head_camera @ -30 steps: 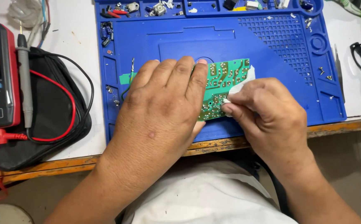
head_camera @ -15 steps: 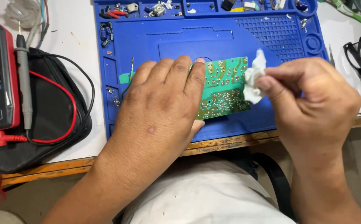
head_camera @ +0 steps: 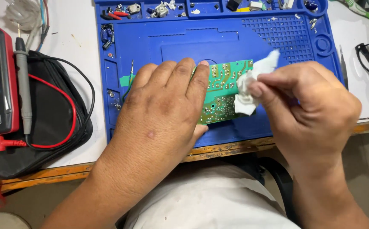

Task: Repairing a circuit board by cleaning it with a cloth, soldering components, and brushing off debris.

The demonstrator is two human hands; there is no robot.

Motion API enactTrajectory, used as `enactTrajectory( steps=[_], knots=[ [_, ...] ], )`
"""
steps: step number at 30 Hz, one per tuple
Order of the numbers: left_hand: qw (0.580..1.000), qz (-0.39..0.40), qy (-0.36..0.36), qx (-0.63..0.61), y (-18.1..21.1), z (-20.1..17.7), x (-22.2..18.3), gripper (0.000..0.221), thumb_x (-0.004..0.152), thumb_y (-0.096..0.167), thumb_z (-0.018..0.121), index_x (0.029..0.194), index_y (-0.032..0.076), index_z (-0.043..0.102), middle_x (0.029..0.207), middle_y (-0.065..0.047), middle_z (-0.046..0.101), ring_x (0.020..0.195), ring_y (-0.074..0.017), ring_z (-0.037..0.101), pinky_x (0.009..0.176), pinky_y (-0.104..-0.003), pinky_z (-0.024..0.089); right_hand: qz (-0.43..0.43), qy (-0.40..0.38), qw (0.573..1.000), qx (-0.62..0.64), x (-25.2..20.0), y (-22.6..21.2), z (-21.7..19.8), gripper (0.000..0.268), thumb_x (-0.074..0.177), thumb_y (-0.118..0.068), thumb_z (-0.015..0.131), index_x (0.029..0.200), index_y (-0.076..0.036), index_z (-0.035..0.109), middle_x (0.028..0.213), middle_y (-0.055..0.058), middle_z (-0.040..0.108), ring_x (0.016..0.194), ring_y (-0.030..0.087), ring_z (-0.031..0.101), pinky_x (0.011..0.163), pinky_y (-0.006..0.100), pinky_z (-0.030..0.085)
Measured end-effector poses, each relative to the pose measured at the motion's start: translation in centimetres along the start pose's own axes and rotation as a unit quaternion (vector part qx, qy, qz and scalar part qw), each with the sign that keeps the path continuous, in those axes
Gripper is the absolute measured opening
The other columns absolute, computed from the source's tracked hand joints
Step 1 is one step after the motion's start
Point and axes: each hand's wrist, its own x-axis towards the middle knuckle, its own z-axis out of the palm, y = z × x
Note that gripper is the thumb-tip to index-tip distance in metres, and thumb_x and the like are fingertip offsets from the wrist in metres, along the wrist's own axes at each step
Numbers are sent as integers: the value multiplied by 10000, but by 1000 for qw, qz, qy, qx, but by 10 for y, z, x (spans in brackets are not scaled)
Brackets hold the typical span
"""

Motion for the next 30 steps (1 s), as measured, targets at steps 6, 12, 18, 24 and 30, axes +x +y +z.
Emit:
enactTrajectory(
  steps=[6, 12, 18, 24, 30],
  knots=[
    [1000, 3, 4, -11, 0, -1, 0, 1210, 636, 700, 1043, 1605, 56, 706, 1489, -119, 745, 1252, -292, 700, 1072, -448, 526, 5, -37, 999, 10, -6, 4, 7, 87, 1218, -86, 905, 1235, -17, 855, 1169, 157, 825, 1075, 337, 766, 987, 465, 544],
    [999, 1, 8, -42, -5, -2, -3, 1204, 636, 661, 1078, 1592, 36, 697, 1498, -129, 737, 1266, -304, 700, 1091, -459, 522, 61, 8, 996, 70, -10, 0, 6, 82, 1239, 35, 892, 1229, 93, 834, 1153, 222, 824, 1058, 335, 760, 1001, 427, 584],
    [998, -4, 9, -58, -7, -2, -4, 1207, 619, 613, 1103, 1587, 21, 691, 1517, -153, 728, 1283, -319, 698, 1102, -473, 529, 211, 93, 970, 75, -39, 44, -1, 102, 1380, 0, 871, 1420, 77, 818, 1255, 179, 783, 1076, 232, 680, 1004, 342, 517],
    [999, 1, 2, -39, -3, -4, -2, 1192, 629, 642, 1081, 1590, 52, 694, 1532, -133, 729, 1306, -305, 703, 1133, -459, 525, 178, 18, 980, 90, -36, 21, 6, 110, 1251, -22, 849, 1340, 25, 805, 1243, 133, 815, 1118, 237, 739, 1020, 343, 565],
    [1000, -2, -26, 11, 1, -7, -4, 1199, 654, 701, 1005, 1626, 81, 674, 1547, -114, 715, 1327, -290, 681, 1159, -450, 508, 210, 36, 974, 71, -19, 21, 1, 121, 1290, -30, 858, 1359, 67, 836, 1221, 159, 840, 1068, 217, 774, 999, 341, 592]
  ],
)
